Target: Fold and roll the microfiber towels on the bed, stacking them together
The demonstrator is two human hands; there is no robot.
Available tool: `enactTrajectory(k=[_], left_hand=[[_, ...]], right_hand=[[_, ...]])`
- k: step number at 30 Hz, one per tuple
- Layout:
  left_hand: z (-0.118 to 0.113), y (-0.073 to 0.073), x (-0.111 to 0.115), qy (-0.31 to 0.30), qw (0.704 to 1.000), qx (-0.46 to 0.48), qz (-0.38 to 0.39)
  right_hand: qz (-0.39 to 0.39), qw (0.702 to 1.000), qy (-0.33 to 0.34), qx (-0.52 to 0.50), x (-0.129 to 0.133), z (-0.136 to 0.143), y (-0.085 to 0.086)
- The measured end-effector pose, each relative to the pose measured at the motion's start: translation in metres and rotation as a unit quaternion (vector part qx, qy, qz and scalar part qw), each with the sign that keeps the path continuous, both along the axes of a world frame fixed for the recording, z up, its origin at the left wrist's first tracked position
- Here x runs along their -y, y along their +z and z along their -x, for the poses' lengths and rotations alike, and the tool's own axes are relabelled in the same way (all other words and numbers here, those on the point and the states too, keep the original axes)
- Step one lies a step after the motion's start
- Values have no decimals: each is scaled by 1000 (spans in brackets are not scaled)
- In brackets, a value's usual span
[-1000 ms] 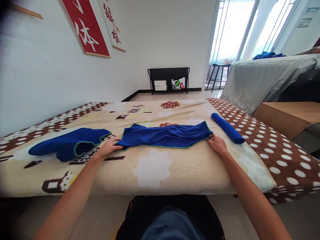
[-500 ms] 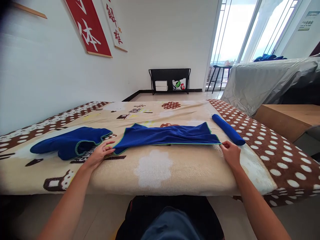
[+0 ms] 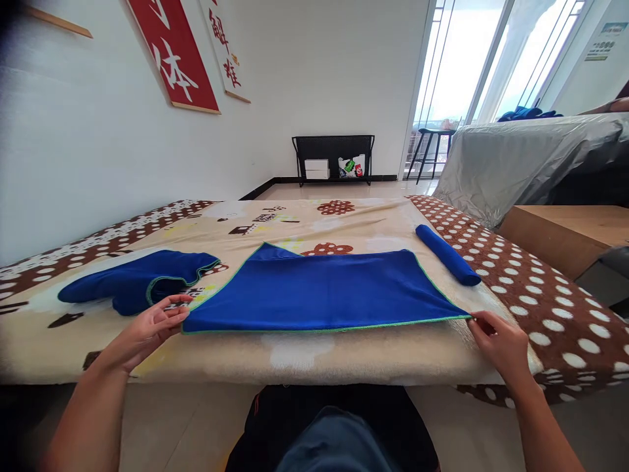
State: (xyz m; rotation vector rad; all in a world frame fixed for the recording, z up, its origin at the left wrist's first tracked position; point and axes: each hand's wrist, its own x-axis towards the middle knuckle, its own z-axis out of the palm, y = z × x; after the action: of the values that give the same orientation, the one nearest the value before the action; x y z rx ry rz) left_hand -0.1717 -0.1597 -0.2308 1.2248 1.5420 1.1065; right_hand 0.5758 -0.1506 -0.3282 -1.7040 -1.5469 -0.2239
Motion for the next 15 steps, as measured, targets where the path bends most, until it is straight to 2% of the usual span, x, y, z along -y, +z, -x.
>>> enactTrajectory(k=[7, 13, 15], left_hand=[[-2, -10, 18, -23, 997, -20, 74], [0, -11, 21, -62, 995, -31, 72], [0, -12, 21, -73, 992, -53, 84]], right_hand=[[27, 999, 29, 6, 25, -7, 4], [34, 999, 19, -4, 35, -16, 4], [70, 997, 32, -19, 32, -22, 2]])
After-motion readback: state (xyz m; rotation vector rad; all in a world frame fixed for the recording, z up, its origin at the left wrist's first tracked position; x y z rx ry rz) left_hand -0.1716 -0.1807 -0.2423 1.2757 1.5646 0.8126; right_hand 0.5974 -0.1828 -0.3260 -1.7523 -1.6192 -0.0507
